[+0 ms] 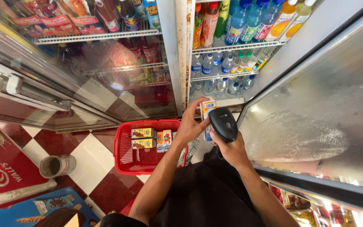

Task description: The person removes drink cartons from a basket, scans their barcodes with a handheld scanner, and places them onto refrigerator shelves by hand.

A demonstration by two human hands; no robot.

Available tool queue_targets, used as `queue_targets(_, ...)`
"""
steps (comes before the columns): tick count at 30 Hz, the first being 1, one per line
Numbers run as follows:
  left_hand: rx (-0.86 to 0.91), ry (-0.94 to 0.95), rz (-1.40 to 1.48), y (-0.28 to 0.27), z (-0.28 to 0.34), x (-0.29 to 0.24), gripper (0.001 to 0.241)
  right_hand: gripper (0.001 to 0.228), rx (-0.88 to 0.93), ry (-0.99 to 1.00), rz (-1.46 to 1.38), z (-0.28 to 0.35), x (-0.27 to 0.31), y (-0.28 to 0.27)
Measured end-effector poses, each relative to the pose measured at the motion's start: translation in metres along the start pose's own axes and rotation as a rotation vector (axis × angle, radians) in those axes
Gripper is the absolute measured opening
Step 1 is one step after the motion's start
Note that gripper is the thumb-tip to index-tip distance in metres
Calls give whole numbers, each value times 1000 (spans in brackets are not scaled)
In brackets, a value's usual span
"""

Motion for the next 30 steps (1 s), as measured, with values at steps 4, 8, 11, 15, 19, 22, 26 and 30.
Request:
queue_targets(4,12,-55,72,-3,-5,-11,58,20,-128,-2,-311,-10,-4,-8)
queue_targets(8,-27,-223,285,1,-15,-23,71,26,-204,54,-485,-25,-3,-25)
queue_targets(11,-21,-36,132,-1,-28,-37,74,33,-239,90,-490,-39,6,-34)
queue_targets(15,34,383,-181,7,-39,-51,60,39,-165,109,-605,-47,14,-40)
queue_targets(19,122,575,-425,20,-51,-49,61,46,-206,160,-704,-58,13,-50)
queue_targets(22,220,649,-501,31,-58,-48,55,46,-132,61,-695,-68,14,-59)
queue_targets(26,178,638,-512,37,-69,-55,61,47,-66,20,-807,-74,12,-68)
queue_targets(30,-111,470,-164,30,-77,-52,66,44,-104,-1,-926,-86,3,-79)
Point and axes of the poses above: each hand's wrist, its own z-axis away from the middle knuckle, its own y-axis out of the palm, x = y × z, the point moved 4 cm from there along -z, towards the middle knuckle, and after that the axes turned 4 degrees about y, right-handed, at the moved point
